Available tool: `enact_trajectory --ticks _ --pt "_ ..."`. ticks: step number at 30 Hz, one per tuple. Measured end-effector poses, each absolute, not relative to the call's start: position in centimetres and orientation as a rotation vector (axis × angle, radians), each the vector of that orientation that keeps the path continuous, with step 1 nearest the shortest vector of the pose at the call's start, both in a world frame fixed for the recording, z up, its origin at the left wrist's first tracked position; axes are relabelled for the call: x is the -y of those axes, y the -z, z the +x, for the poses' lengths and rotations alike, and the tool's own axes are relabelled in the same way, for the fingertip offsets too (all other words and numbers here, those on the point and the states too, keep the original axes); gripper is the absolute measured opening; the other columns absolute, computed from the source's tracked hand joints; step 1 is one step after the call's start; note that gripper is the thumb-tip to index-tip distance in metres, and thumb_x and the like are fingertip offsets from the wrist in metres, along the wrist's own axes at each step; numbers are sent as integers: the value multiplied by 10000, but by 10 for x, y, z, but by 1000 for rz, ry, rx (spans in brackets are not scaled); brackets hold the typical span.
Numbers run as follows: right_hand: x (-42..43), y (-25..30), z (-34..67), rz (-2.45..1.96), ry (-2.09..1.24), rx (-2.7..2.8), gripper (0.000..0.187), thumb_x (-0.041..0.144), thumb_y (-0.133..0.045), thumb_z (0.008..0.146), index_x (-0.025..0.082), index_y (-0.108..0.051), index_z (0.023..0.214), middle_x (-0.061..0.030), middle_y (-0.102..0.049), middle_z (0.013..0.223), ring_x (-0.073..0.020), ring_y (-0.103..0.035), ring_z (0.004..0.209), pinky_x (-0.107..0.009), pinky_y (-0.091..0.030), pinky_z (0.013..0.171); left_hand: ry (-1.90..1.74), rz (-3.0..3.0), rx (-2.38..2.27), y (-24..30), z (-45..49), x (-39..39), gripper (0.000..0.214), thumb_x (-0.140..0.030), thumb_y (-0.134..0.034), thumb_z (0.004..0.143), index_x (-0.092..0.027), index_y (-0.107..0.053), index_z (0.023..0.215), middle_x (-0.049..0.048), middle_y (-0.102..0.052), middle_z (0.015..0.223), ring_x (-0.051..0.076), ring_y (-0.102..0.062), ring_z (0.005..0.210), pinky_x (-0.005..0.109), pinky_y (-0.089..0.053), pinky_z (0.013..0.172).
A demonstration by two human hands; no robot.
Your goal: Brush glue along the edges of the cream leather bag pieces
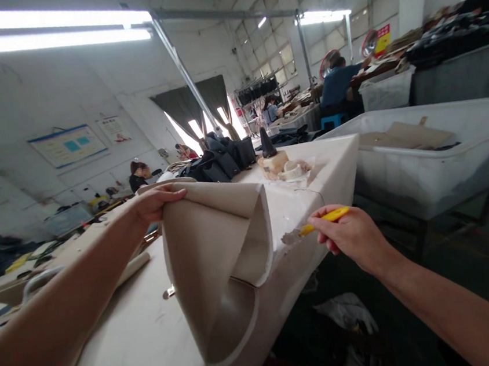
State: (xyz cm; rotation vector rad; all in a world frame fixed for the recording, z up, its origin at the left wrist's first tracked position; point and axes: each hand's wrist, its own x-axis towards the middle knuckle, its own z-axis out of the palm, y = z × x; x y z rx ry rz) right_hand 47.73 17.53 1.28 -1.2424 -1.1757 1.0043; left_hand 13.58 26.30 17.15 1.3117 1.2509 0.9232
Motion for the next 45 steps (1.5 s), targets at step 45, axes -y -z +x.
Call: enact_trajectory --ticks 45 --pt "-237 -34 470 -1238 -1473 1009 154 141 -619 734 140 -501 635 40 -488 407 -23 -361 304 -103 -240 290 -1069 1277 -1234 -135 130 -220 330 -223 -806 529 -230 -701 842 3 -697 703 173 -637 585 252 -543 548"
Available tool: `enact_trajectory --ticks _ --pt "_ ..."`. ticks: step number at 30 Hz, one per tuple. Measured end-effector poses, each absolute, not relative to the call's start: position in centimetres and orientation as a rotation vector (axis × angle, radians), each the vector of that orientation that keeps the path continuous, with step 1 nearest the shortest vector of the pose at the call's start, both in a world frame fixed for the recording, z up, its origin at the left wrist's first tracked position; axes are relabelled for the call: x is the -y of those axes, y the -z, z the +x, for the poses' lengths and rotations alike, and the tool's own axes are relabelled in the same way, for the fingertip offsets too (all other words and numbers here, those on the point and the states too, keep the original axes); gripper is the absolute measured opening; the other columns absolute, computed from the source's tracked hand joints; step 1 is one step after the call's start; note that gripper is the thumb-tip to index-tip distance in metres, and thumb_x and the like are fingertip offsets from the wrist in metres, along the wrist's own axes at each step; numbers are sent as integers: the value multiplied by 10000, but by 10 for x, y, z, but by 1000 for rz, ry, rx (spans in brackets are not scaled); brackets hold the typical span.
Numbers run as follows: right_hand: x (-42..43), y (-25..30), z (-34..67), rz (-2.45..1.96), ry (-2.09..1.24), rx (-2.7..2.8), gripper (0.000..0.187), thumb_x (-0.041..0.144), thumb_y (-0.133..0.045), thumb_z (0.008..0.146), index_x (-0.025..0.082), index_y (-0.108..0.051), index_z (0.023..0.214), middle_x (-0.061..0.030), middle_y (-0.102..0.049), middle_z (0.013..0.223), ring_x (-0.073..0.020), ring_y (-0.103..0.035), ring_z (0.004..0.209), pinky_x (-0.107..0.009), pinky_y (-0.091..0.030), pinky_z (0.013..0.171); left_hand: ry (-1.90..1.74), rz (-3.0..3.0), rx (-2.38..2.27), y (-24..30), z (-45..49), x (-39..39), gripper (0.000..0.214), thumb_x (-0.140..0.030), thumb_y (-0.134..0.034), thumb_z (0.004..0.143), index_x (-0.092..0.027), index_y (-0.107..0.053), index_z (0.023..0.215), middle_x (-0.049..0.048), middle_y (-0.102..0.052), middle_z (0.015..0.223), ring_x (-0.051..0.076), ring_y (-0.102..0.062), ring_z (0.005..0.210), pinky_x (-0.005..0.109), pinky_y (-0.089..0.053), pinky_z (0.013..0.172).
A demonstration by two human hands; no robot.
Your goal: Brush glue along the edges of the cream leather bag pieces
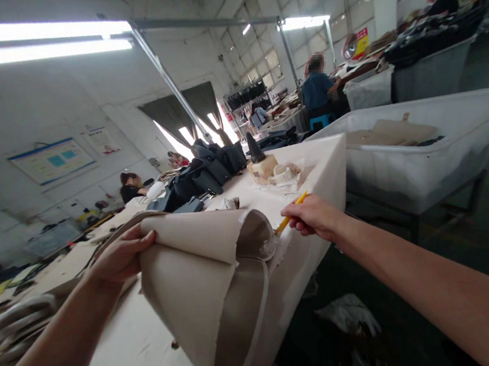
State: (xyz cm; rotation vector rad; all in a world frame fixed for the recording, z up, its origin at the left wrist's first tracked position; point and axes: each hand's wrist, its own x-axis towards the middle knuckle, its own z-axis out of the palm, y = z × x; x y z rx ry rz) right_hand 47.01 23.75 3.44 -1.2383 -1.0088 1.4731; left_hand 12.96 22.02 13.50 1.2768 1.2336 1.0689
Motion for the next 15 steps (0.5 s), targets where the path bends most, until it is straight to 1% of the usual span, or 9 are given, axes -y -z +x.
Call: enact_trajectory --ticks 5,11,15 --pt "-243 -33 472 -1247 -1477 1003 176 160 -628 737 145 -491 628 44 -484 414 -22 -362 307 -106 -247 296 -1083 1241 -1251 -134 130 -216 316 -229 -846 460 -229 -711 746 1 -688 643 159 -618 534 239 -541 517" --pt "-237 -5 452 -1297 -1520 1121 137 141 -610 699 146 -525 592 26 -494 368 -49 -359 276 -132 -259 264 -1105 1237 -1275 -133 128 -216 332 -246 -851 456 -247 -723 763 0 -700 664 160 -624 546 237 -546 524" --pt "-235 -6 456 -1297 -1480 1170 111 146 -604 684 156 -534 598 32 -506 364 -57 -376 277 -134 -280 261 -1098 1246 -1281 -134 126 -218 326 -247 -848 465 -258 -728 768 -6 -707 674 160 -628 553 228 -545 527"
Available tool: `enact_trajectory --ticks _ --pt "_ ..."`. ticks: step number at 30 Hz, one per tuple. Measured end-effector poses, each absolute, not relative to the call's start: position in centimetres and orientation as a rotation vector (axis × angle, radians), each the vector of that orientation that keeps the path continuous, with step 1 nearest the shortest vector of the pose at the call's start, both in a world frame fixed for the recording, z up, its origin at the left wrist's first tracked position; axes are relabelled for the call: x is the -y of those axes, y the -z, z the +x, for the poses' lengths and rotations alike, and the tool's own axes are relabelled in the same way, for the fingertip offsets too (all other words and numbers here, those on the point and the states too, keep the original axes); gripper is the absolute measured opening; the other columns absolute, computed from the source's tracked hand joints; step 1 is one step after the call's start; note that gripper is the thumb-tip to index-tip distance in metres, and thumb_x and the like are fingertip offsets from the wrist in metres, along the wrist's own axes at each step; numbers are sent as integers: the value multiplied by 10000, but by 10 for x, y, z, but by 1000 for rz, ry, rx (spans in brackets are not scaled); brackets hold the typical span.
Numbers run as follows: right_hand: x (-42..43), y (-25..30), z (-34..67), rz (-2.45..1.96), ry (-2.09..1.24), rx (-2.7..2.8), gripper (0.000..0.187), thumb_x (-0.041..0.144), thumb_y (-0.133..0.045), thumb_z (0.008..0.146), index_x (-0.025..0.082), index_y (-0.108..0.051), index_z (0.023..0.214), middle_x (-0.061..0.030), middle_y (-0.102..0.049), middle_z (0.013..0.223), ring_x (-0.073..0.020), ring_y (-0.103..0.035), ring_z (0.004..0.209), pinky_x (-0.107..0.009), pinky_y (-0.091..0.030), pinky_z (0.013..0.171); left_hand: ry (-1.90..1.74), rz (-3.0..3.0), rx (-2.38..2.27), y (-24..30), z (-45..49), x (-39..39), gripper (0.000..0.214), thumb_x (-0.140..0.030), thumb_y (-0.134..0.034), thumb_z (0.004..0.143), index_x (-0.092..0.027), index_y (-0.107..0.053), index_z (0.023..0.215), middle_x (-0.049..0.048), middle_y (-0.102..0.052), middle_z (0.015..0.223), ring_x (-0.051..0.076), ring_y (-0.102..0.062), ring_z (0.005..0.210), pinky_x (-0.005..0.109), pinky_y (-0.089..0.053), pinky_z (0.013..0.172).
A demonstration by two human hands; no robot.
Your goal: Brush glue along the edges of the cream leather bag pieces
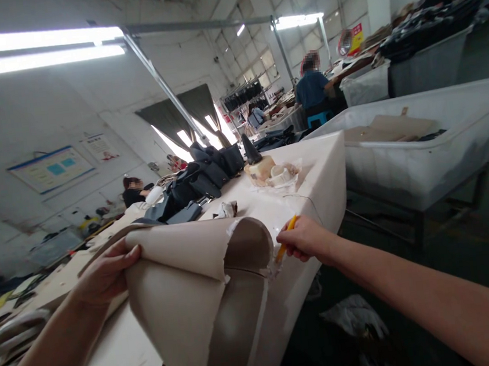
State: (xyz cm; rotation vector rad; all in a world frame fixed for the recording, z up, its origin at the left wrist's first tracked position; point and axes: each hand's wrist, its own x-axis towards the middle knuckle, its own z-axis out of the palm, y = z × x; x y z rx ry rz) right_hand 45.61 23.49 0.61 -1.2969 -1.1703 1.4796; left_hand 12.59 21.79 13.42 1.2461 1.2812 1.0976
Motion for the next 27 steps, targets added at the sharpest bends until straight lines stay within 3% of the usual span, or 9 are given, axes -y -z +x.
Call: enact_trajectory --ticks 7,17,27 --pt "-241 -23 468 -1195 -1275 1184 77 164 -602 702 151 -560 639 39 -528 399 -50 -403 295 -129 -316 280 -1110 1235 -1326 -136 130 -216 378 -278 -867 415 -278 -739 771 -12 -716 686 179 -634 577 246 -556 535" --pt "-246 -20 471 -1148 -1366 1209 298 365 -688 728 144 -539 596 23 -538 430 -42 -411 314 -129 -324 296 -1131 1236 -1363 -135 126 -213 360 -277 -862 411 -299 -738 748 -20 -713 659 168 -634 553 216 -542 520" --pt "-248 -8 466 -1083 -1604 932 260 358 -590 833 124 -575 722 31 -504 436 -32 -378 315 -117 -273 296 -1173 1241 -1389 -138 133 -211 374 -297 -873 372 -314 -741 722 -27 -717 668 152 -621 516 178 -514 477"
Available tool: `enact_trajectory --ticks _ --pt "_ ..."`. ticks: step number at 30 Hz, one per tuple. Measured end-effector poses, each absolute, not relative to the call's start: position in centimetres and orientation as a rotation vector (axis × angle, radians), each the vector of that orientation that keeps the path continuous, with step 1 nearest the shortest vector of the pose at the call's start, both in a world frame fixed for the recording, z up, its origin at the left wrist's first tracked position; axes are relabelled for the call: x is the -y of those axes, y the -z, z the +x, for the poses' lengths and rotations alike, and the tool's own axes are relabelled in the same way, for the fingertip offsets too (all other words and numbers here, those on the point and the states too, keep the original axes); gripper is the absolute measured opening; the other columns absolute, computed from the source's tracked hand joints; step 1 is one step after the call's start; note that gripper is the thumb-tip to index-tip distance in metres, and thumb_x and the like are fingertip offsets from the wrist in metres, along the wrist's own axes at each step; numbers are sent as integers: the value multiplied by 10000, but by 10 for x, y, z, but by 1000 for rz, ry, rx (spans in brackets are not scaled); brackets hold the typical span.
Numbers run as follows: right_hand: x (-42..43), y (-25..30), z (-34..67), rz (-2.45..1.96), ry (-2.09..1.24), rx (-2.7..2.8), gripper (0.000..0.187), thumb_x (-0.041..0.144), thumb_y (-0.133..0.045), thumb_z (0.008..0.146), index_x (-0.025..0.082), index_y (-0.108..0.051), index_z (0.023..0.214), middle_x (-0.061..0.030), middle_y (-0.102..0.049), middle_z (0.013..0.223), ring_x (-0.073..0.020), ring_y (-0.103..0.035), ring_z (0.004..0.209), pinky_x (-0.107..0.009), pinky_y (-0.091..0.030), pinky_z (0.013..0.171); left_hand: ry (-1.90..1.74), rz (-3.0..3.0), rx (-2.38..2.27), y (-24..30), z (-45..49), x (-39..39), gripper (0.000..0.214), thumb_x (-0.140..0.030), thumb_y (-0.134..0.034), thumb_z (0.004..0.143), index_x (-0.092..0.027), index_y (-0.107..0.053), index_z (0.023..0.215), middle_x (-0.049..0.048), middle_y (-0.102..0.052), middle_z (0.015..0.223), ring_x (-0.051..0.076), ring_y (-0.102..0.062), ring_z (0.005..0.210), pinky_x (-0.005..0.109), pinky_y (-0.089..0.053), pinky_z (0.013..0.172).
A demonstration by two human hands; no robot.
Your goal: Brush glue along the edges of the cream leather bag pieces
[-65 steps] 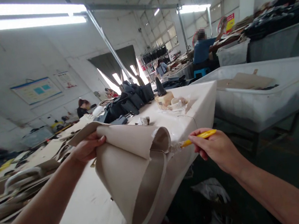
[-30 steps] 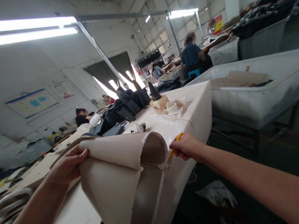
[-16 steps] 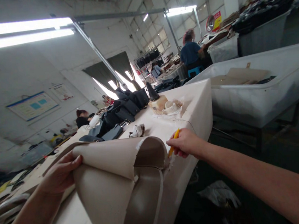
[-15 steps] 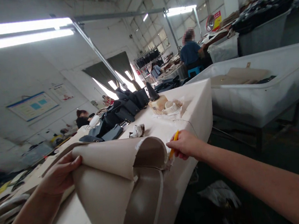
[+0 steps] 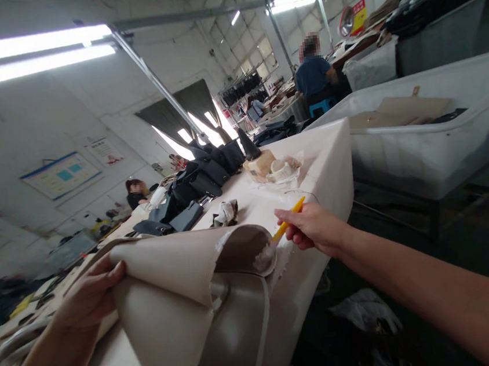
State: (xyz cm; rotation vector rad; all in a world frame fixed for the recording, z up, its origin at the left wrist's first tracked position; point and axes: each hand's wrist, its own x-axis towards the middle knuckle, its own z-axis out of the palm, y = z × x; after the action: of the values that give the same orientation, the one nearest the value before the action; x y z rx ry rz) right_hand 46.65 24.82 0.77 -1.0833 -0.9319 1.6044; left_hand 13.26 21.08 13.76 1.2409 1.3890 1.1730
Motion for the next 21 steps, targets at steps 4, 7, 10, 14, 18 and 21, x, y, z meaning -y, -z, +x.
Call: enact_trajectory --ticks 4,7,10,14,18,21 --pt "-245 -3 463 -1175 -1738 1067 269 342 -577 841 113 -582 701 22 -499 408 -40 -381 304 -125 -279 291 -1184 1244 -1391 -138 133 -210 380 -287 -872 384 -302 -739 740 -22 -724 697 149 -623 514 179 -518 491" --pt "-246 -3 468 -1130 -1596 1091 261 357 -588 822 121 -588 711 27 -510 419 -43 -388 308 -130 -292 293 -1191 1244 -1396 -138 131 -210 393 -292 -874 381 -286 -741 751 -9 -722 686 169 -636 537 187 -520 484" --pt "-248 -4 476 -1088 -1328 1177 302 412 -618 777 136 -568 665 22 -537 444 -48 -419 320 -138 -329 307 -1191 1239 -1376 -138 130 -210 385 -270 -873 391 -282 -739 751 -10 -717 671 163 -634 533 181 -517 475" --pt "-247 0 476 -1141 -1209 1360 408 547 -660 672 158 -543 627 23 -531 408 -76 -442 297 -164 -345 287 -1178 1267 -1312 -138 132 -213 380 -262 -862 434 -242 -734 791 14 -722 701 175 -643 565 215 -544 525" --pt "-243 3 472 -1096 -1239 1315 453 602 -652 642 164 -536 629 21 -538 424 -78 -444 306 -175 -358 293 -1163 1296 -1241 -137 131 -217 361 -249 -835 500 -214 -722 841 27 -722 729 189 -652 600 252 -560 553" --pt "-240 3 470 -1087 -1249 1288 464 612 -651 637 165 -527 607 15 -537 427 -77 -436 308 -181 -360 299 -1161 1285 -1223 -135 130 -219 371 -237 -832 506 -210 -719 857 24 -719 734 193 -655 614 260 -564 557"
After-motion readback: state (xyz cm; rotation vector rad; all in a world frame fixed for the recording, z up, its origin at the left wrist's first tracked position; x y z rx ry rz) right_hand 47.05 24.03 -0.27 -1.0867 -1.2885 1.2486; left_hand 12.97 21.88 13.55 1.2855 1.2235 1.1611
